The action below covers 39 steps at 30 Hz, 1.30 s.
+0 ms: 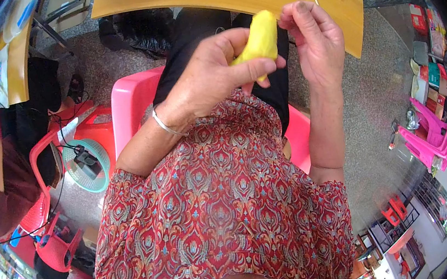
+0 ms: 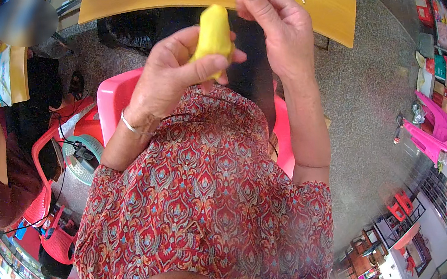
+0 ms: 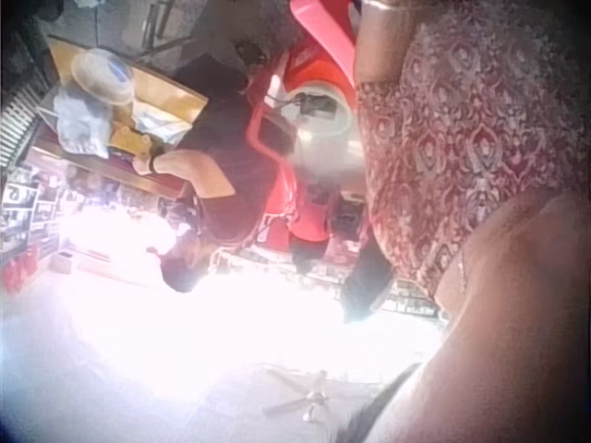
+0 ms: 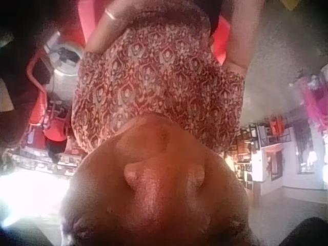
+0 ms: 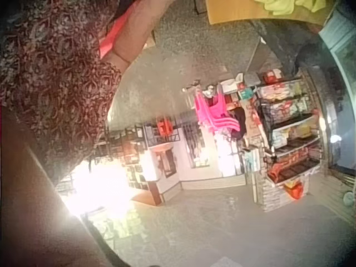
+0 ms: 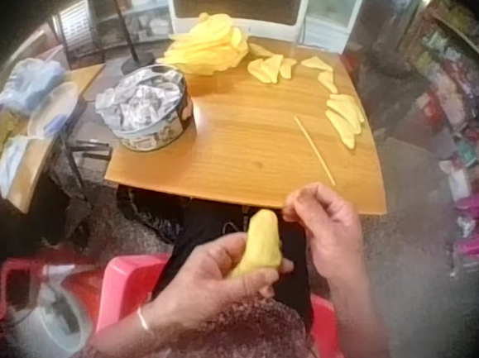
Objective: The recorder is assembling small yellow fabric items, possibly for shoes or toys, by folding the fabric and inserting stuffing.
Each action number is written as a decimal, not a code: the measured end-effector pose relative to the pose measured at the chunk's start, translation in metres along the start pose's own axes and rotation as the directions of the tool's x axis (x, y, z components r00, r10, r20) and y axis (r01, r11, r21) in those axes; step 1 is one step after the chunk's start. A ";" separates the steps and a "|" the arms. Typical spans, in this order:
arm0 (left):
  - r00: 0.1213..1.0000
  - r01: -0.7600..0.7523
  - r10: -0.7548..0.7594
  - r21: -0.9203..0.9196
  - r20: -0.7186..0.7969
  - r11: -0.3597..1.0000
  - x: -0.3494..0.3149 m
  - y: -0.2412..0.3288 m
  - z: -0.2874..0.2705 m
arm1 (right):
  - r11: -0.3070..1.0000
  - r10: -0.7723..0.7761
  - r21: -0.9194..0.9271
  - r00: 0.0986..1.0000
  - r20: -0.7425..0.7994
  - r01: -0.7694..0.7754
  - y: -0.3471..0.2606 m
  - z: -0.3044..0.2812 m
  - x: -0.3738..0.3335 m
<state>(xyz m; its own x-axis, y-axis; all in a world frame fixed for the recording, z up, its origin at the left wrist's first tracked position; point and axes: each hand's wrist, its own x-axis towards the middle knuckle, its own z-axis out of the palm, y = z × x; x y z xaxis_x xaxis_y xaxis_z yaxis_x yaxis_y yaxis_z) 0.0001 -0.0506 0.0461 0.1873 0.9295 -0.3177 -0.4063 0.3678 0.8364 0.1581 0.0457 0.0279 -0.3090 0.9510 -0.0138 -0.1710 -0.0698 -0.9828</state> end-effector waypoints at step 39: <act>0.902 -0.355 0.365 0.086 -0.229 0.931 0.009 -0.020 -0.025 | 0.997 0.018 -0.074 0.960 0.278 0.003 0.006 0.010 -0.006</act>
<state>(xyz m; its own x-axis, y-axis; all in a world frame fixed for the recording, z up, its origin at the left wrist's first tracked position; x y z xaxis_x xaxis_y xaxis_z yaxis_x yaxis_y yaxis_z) -0.0125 -0.0490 0.0157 -0.1844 0.9793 -0.0835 -0.3678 0.0100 0.9298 0.1491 0.0368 0.0244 -0.5603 0.8280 0.0206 -0.1019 -0.0442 -0.9938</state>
